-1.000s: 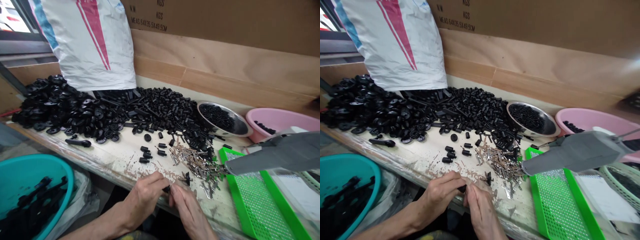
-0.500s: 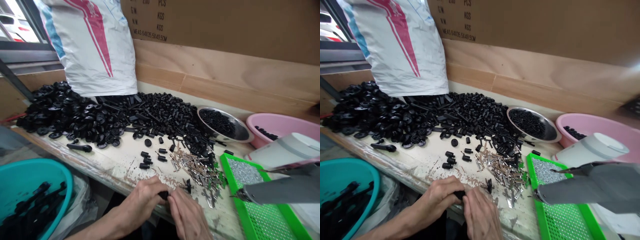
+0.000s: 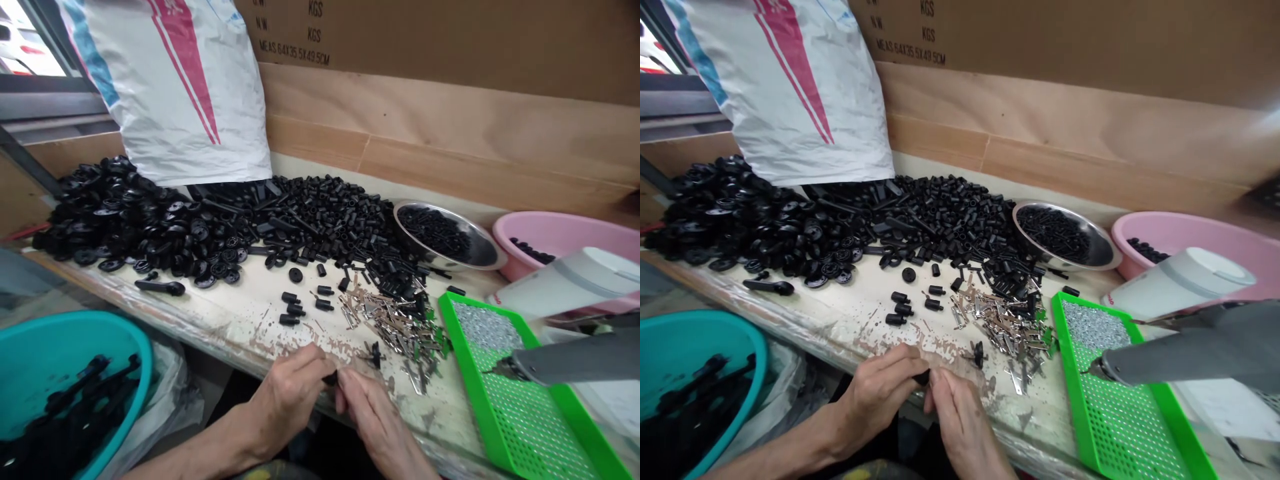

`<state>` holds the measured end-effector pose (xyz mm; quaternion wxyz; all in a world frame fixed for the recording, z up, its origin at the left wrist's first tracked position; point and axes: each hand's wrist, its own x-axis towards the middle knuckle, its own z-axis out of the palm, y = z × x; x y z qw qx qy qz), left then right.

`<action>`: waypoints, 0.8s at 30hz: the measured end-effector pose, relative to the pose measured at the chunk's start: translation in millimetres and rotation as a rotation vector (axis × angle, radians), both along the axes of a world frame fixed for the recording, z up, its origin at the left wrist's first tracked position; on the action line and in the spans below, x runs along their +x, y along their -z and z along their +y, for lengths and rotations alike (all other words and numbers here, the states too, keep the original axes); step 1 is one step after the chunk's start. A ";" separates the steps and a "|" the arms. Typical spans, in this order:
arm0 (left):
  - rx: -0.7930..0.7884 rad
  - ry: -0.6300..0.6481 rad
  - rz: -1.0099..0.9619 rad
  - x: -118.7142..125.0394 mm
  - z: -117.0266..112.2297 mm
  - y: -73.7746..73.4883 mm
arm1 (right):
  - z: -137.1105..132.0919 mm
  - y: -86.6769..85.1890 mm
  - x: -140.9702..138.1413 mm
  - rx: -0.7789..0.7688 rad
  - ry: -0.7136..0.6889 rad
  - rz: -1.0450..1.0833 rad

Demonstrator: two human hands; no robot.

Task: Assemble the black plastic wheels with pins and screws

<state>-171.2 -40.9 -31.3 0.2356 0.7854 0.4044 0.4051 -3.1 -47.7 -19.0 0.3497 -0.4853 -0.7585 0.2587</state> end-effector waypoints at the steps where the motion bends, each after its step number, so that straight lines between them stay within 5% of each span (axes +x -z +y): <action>1: -0.026 -0.015 -0.010 1.2 -1.1 0.0 | 1.3 -1.1 0.6 -0.015 -0.026 -0.014; 4: -0.167 -0.014 -0.035 1.8 -2.0 -8.8 | 4.7 -3.8 3.0 -0.027 -0.084 -0.048; 9: -0.435 0.093 -0.019 -8.2 6.0 -36.6 | 8.0 -2.3 8.2 0.212 -0.114 -0.190; 14: -0.430 0.080 0.011 -9.2 11.4 -39.5 | 9.2 -1.2 10.3 0.215 -0.160 -0.218; 19: -0.263 0.070 0.012 -1.4 4.9 -22.5 | 1.7 2.0 13.3 0.049 -0.133 -0.110; 24: -0.124 0.103 0.020 -1.3 0.9 -9.5 | -0.1 1.1 13.3 -0.351 -0.105 -0.011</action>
